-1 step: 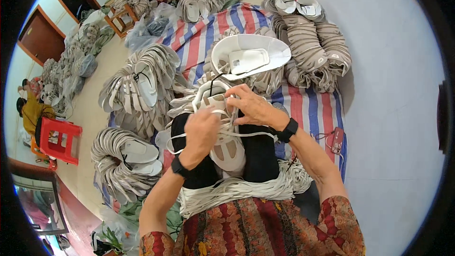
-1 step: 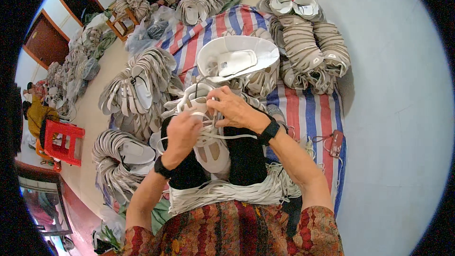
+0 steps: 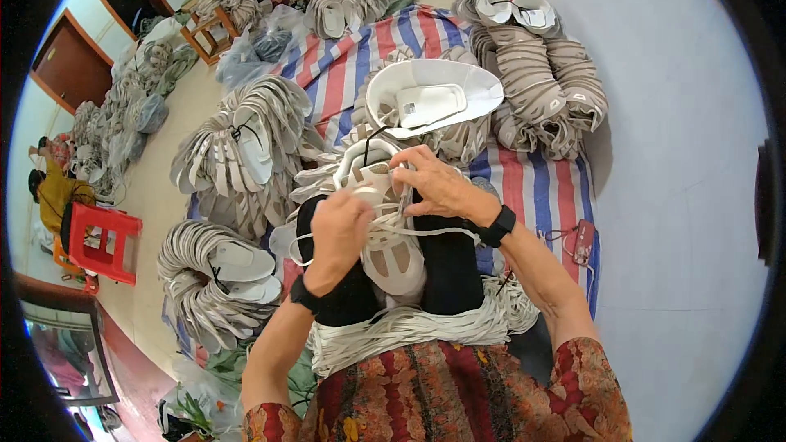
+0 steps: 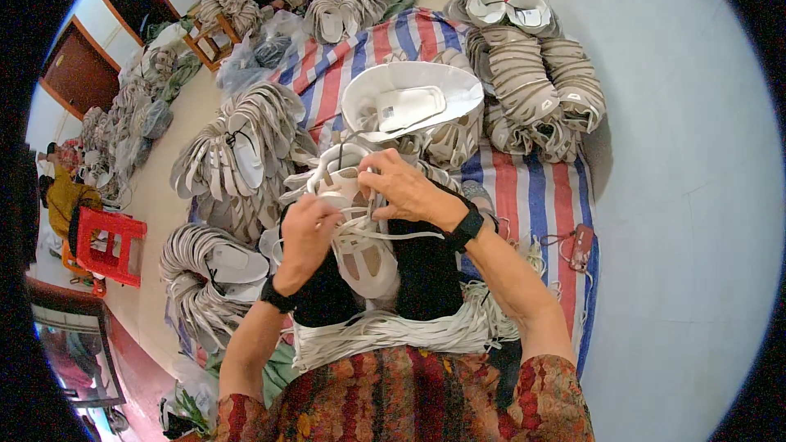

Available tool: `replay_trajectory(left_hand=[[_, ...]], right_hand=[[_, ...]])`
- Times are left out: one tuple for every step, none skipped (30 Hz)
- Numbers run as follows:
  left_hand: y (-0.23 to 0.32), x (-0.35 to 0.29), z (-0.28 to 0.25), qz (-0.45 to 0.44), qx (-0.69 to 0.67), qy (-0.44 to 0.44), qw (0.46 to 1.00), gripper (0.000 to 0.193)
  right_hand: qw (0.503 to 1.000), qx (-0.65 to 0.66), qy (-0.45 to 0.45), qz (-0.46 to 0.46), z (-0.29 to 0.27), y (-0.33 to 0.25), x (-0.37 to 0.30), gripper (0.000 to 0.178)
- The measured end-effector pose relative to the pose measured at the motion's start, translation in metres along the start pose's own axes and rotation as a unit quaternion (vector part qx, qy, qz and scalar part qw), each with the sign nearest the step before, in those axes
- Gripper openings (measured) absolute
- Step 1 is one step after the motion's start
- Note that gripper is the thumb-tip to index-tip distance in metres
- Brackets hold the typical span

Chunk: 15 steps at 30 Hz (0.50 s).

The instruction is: Lacing the shoelaces through the eyelets of a shoe upper.

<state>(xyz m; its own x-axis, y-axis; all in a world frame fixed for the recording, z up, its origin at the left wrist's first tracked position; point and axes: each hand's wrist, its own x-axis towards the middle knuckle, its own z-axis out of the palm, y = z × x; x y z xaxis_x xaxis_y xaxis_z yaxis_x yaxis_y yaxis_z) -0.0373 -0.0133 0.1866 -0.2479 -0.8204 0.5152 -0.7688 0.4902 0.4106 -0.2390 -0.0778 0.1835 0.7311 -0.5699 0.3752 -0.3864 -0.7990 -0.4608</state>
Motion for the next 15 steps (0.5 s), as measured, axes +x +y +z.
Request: replay_trajectory(left_hand=[[-0.004,-0.003,-0.01,-0.084,-0.097,-0.016,0.992,0.007],[-0.009,-0.005,-0.017,-0.165,-0.194,-0.032,0.967,0.007],[-0.012,-0.007,-0.021,-0.171,-0.204,-0.045,0.963,0.007],[-0.014,-0.009,-0.02,-0.173,-0.204,-0.039,0.963,0.007],[-0.015,-0.011,-0.018,-0.138,-0.197,-0.033,0.97,0.007],[-0.017,-0.014,-0.018,-0.103,-0.188,-0.03,0.976,0.007],[-0.018,-0.015,-0.019,-0.108,-0.185,-0.031,0.976,0.008],[-0.022,-0.017,-0.02,-0.11,-0.185,-0.027,0.976,0.008],[-0.024,-0.018,-0.019,-0.097,-0.178,-0.03,0.979,0.008],[-0.026,-0.019,-0.018,-0.084,-0.171,-0.032,0.981,0.009],[-0.026,-0.021,-0.018,-0.085,-0.174,-0.028,0.981,0.009],[-0.024,-0.02,-0.017,-0.06,-0.172,-0.023,0.983,0.01],[-0.024,-0.02,-0.016,-0.035,-0.17,-0.017,0.985,0.011],[-0.025,-0.02,-0.016,-0.035,-0.172,-0.013,0.984,0.011],[-0.026,-0.019,-0.018,-0.021,-0.168,-0.021,0.985,0.01]], right_hand=[[0.999,0.023,-0.005,0.028,0.001,-0.003,0.001,0.043],[0.997,0.046,-0.01,0.056,0.003,-0.006,0.001,0.04],[0.998,0.045,-0.013,0.051,0.006,-0.008,0.001,0.04],[0.998,0.051,0.018,0.046,0.01,-0.01,0.0,0.037],[0.996,0.056,0.049,0.041,0.013,-0.012,-0.002,0.035],[0.997,0.056,0.046,0.037,0.016,-0.019,0.0,0.035],[0.997,0.036,0.06,0.032,0.019,-0.027,0.001,0.034],[0.997,0.016,0.075,0.027,0.021,-0.033,0.003,0.032],[0.996,0.035,0.073,0.037,0.024,-0.037,0.004,0.026],[0.996,0.031,0.07,0.036,0.027,-0.039,0.005,0.026],[0.996,0.029,0.077,0.03,0.031,-0.039,0.006,0.022],[0.996,0.027,0.084,0.022,0.033,-0.039,0.007,0.018],[0.996,0.023,0.08,0.021,0.033,-0.039,0.006,0.018],[0.995,0.035,0.085,0.028,0.032,-0.038,0.005,0.016],[0.994,0.049,0.089,0.034,0.031,-0.039,0.005,0.015]])
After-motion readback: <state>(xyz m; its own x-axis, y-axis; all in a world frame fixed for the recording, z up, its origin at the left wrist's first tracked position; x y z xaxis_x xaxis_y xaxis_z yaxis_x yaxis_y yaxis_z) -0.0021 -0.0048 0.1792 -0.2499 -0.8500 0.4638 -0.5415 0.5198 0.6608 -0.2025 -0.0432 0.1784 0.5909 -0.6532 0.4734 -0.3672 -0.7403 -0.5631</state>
